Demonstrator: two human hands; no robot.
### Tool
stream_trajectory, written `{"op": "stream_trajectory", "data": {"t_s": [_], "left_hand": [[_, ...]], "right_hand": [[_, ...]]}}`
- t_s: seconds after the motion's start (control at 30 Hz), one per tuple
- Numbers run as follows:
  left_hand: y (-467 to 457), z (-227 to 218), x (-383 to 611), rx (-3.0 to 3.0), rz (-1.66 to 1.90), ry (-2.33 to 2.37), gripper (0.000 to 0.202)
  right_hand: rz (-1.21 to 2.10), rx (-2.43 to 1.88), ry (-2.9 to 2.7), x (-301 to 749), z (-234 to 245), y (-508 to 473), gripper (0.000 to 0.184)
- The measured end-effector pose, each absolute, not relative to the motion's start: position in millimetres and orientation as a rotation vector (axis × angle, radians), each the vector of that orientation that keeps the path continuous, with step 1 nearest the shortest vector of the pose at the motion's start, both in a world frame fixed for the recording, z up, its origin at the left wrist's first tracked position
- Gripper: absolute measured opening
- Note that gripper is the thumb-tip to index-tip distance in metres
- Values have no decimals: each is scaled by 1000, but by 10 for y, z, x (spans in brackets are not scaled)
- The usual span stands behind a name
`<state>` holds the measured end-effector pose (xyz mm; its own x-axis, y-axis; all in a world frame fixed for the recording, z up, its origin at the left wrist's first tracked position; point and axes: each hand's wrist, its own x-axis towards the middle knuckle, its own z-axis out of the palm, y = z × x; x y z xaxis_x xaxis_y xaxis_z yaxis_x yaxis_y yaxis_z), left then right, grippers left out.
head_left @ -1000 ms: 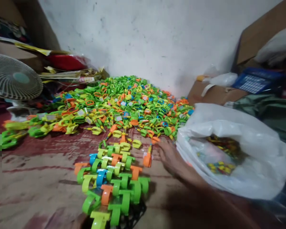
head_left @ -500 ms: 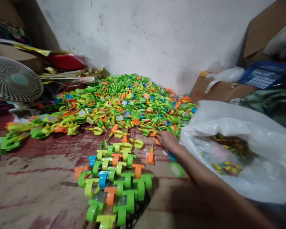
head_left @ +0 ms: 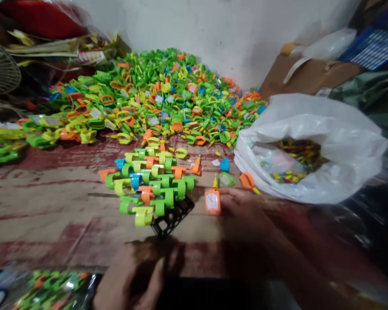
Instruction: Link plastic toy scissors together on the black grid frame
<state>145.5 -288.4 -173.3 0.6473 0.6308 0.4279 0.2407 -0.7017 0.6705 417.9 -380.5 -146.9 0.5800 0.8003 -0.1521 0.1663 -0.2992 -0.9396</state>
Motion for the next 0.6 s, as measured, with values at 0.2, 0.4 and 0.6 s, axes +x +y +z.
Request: {"op": "stream_trajectory", "data": {"t_s": [0.2, 0.4, 0.6], "left_hand": [[-3229, -1569, 1986, 1737, 614, 662, 58], [-3163, -1585, 1988, 1563, 472, 762, 38], [-3034, -1461, 1958, 1176, 160, 662, 53]], "right_hand": [[180, -1852, -1230, 3518, -1517, -4023, 21], [-155, -1727, -1567, 3428, -1503, -4097, 29], [-307, -1718, -1998, 3731, -1585, -4141, 32]]}}
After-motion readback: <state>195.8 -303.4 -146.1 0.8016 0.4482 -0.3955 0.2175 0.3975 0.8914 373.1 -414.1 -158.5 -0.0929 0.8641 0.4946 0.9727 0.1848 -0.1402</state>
